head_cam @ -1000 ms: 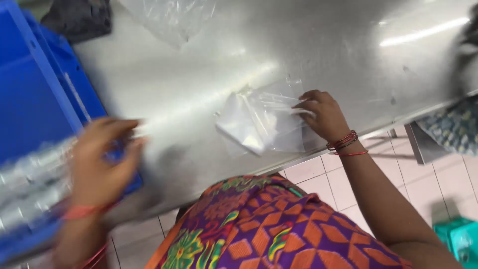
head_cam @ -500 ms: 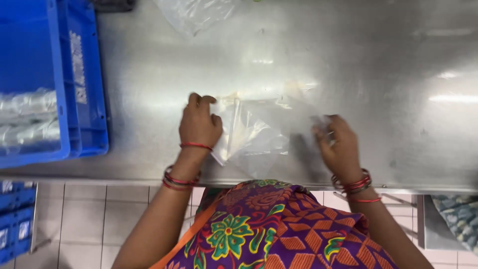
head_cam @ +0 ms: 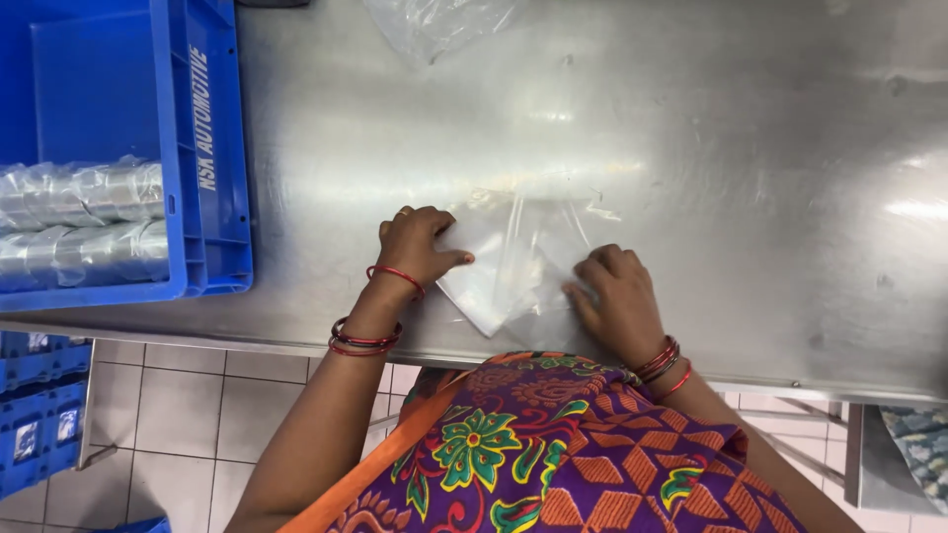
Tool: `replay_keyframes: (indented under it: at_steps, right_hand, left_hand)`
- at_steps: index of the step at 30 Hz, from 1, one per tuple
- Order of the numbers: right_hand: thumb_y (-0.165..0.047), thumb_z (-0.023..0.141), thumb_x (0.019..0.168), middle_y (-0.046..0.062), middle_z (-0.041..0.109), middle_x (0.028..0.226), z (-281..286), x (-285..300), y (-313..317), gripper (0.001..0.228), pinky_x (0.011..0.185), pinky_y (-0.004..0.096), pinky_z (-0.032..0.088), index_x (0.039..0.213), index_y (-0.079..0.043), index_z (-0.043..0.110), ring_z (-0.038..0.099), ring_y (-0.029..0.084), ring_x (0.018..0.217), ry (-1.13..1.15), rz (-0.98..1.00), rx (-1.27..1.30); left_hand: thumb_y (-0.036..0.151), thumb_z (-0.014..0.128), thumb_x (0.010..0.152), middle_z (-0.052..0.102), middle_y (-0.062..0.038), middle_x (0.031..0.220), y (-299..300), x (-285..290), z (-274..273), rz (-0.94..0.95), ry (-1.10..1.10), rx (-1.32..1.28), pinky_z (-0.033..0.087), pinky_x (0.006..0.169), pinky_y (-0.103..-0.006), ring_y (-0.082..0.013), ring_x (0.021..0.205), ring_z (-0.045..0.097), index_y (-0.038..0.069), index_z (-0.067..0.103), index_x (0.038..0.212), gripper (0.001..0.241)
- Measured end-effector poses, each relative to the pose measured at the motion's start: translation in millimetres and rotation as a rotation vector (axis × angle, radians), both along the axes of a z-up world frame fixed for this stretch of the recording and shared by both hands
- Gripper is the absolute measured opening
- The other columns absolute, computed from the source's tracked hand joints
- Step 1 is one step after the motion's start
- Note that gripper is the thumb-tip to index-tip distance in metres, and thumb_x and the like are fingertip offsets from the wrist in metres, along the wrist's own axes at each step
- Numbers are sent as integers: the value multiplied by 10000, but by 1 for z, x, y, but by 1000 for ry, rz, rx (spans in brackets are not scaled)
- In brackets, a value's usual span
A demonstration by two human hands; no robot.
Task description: The person picks up metal rings, places them into small plastic bags, and arranges the bagged items into a blue plastic crate.
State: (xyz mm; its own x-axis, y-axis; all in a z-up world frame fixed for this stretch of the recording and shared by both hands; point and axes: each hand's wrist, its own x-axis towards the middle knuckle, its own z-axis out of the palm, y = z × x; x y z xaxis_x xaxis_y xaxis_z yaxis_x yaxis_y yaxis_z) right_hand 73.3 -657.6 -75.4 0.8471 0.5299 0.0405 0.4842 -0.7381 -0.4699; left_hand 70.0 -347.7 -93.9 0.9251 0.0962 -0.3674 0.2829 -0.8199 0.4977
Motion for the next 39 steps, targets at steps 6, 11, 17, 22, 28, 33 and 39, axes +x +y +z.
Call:
replay_keyframes:
  at_steps: [6, 11, 17, 22, 28, 33, 39]
  right_hand:
    - [-174, 728, 926, 162, 611, 1090, -13, 2, -20, 226, 921, 434, 478, 1004, 23, 651, 578, 336, 1031, -76, -149, 102]
    - [-114, 728, 863, 167, 600, 1115, -10, -5, -21, 242, 919, 452, 471, 1027, 35, 631, 555, 364, 1046, -157, -196, 61]
    - [-85, 741, 872, 167, 599, 1142, 6, -11, -4, 208, 903, 439, 481, 1006, 6, 609, 568, 350, 1057, -199, -241, 145]
    - [-94, 728, 931, 160, 674, 1175, -5, -22, 0, 192, 890, 421, 492, 972, -6, 562, 603, 354, 1027, -266, -301, 223]
    - [-199, 580, 1041, 35, 776, 1069, 6, -27, 7, 173, 773, 253, 556, 1117, -45, 568, 737, 149, 877, 177, -707, 484]
    - [-271, 497, 1200, 96, 665, 1172, -32, -29, -48, 376, 977, 298, 537, 1434, 2, 605, 649, 178, 1109, 445, -578, 1175]
    - [-350, 477, 1090, 179, 532, 1503, 13, -11, -45, 462, 1150, 387, 440, 1437, -53, 548, 518, 286, 1401, 511, -558, 1200]
  left_hand:
    - [439, 958, 587, 619, -26, 1080, 22, 3, 21, 96, 5, -456, 516, 958, -418, -239, 1041, 635, 147, 696, 1047, 604]
    - [244, 903, 741, 709, -28, 1226, 52, 7, 62, -231, -435, -829, 435, 1111, -440, -242, 1348, 513, 129, 786, 988, 296]
    - [28, 828, 835, 717, -69, 980, 101, 11, 146, -362, -545, -803, 377, 1114, -451, -198, 1004, 668, 34, 737, 932, 133]
    - [37, 789, 899, 719, -77, 886, 82, 32, 157, -473, -396, -816, 557, 764, -326, -196, 848, 716, 1, 703, 986, 127]
    - [269, 802, 847, 749, -147, 930, -6, 70, 74, -666, -285, -584, 554, 730, -397, -287, 832, 743, 52, 728, 1076, 323]
    - [354, 829, 765, 712, -98, 1045, -37, 73, 34, -694, -339, -61, 517, 776, -474, -324, 961, 674, 122, 738, 1097, 415]
    - [304, 823, 730, 634, -119, 1113, -54, 41, 50, -378, -860, -59, 521, 785, -450, -308, 972, 636, 114, 684, 1194, 520]
